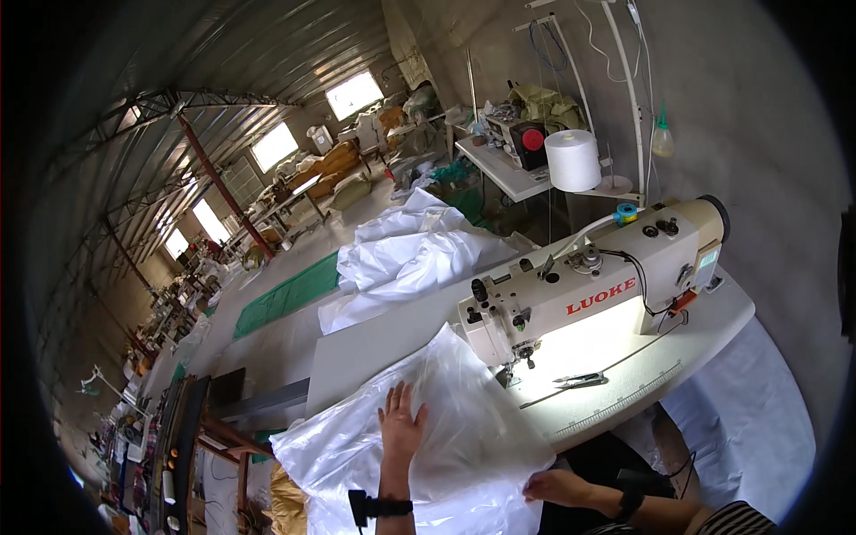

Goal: Sewing a large white plastic or fabric sheet using an industrial sewing machine.

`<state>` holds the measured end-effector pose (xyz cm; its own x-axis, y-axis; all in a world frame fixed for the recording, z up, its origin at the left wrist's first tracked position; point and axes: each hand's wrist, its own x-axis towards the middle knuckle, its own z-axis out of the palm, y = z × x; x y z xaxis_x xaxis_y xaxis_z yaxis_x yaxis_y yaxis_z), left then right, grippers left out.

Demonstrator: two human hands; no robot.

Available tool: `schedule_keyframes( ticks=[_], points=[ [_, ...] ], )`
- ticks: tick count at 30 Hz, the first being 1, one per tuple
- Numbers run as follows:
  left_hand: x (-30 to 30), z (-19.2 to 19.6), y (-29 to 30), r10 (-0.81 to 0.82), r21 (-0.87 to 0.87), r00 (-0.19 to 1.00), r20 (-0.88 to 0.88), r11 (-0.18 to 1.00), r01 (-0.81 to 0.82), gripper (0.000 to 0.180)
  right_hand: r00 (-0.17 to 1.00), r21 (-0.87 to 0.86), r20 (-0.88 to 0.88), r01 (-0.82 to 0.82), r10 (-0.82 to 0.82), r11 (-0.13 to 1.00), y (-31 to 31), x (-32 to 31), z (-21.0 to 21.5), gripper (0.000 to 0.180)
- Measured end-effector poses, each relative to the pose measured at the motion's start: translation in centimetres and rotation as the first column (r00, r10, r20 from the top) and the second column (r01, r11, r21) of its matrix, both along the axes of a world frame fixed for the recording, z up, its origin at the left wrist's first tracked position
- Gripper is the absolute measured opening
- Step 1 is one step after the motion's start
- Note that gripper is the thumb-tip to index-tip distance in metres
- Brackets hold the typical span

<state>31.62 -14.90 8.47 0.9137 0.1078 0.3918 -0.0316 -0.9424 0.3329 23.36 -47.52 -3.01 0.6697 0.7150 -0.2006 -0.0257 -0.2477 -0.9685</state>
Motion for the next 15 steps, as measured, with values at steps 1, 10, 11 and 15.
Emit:
schedule_keyframes(
  ticks=[1,10,11,15],
  points=[
    [1.6,-0.7,-0.4,0.036,0.036,0.998,-0.052,0.999,-0.034,0.050,0.984,0.027,-0.086,-0.156,0.157,0.987,0.1,-0.9,-0.1,0.047],
    [4.5,-5.5,-1.3,0.053,0.191,0.991,-0.124,0.981,-0.029,0.053,0.954,-0.467,0.266,0.252,-0.138,0.848,-8.3,-1.9,7.4,0.068],
    [4.6,-5.2,-1.8,0.043,0.105,0.994,-0.098,0.994,-0.032,0.051,0.874,-0.401,0.448,0.382,-0.186,0.833,-7.5,-1.8,6.3,0.076],
    [5.5,-5.4,-3.6,-0.135,0.032,0.983,-0.126,0.990,0.140,0.060,0.988,-0.387,0.155,0.078,-0.019,0.919,-3.0,0.6,3.0,0.065]
  ],
)
